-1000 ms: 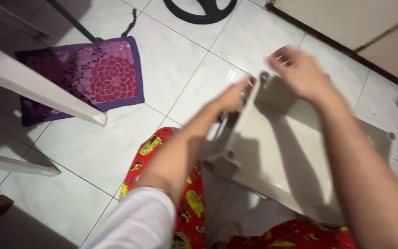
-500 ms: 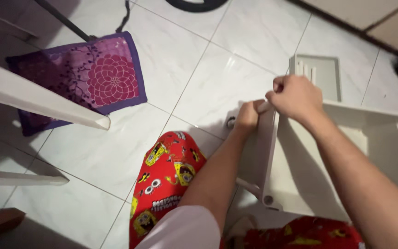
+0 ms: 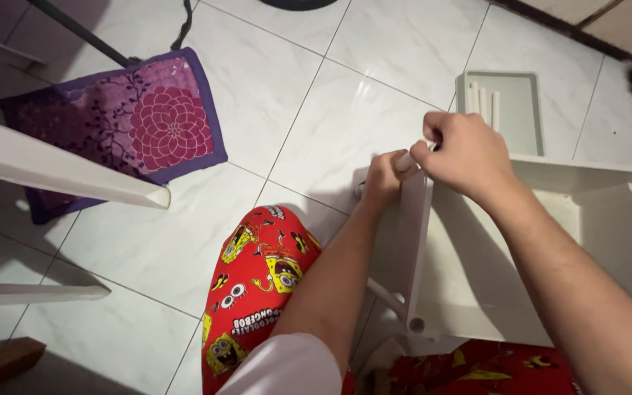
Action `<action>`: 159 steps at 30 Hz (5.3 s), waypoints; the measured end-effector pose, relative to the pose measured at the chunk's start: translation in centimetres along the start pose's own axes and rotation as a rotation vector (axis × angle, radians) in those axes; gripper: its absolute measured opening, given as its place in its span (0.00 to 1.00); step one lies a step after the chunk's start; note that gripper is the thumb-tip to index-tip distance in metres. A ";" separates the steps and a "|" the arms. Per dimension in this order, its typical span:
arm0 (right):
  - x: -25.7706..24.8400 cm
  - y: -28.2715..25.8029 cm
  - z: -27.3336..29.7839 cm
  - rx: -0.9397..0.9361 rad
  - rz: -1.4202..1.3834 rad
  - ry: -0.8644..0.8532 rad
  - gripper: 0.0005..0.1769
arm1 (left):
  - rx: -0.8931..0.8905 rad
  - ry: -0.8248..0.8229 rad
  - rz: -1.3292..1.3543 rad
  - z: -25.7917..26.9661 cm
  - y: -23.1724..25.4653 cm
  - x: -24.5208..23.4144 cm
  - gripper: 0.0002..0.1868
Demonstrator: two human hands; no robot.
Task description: The person assembles a small plastic storage unit by inserting white plastic rods into the corners of rectangular trays and attaching black caster wheels to the bottom. The person works on the floor, connecting multiple trays to form a stacked structure.
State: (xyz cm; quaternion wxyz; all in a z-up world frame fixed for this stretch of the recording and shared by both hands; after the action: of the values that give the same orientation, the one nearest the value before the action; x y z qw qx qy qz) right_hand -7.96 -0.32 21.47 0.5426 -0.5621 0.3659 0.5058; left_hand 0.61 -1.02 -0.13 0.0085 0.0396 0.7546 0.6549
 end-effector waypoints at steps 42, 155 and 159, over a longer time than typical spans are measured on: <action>-1.4 -0.8 11.3 -0.991 -0.214 -0.241 0.16 | -0.105 0.239 -0.296 19.8 9.1 1.6 0.15; 25.9 17.1 8.5 0.085 -2.265 0.259 0.19 | -0.130 -1.030 -1.125 -1.2 21.8 15.9 0.17; 25.1 16.5 7.6 0.065 -2.282 0.291 0.19 | -0.139 -1.051 -1.122 -1.3 21.4 15.8 0.16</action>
State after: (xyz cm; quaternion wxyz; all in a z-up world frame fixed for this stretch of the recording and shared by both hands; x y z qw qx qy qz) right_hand -19.56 8.24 -5.98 0.6515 -0.6048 -0.2841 -0.3593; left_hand -14.14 1.78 21.88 0.6990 -0.0437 0.5157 0.4935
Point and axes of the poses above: each hand's wrist, its own z-axis away from the middle knuckle, its own x-axis out of the palm, y = z × x, the point moved 1 cm from there along -z, towards the middle knuckle, and after that the axes turned 2 degrees about -y, right-handed, at the moved point
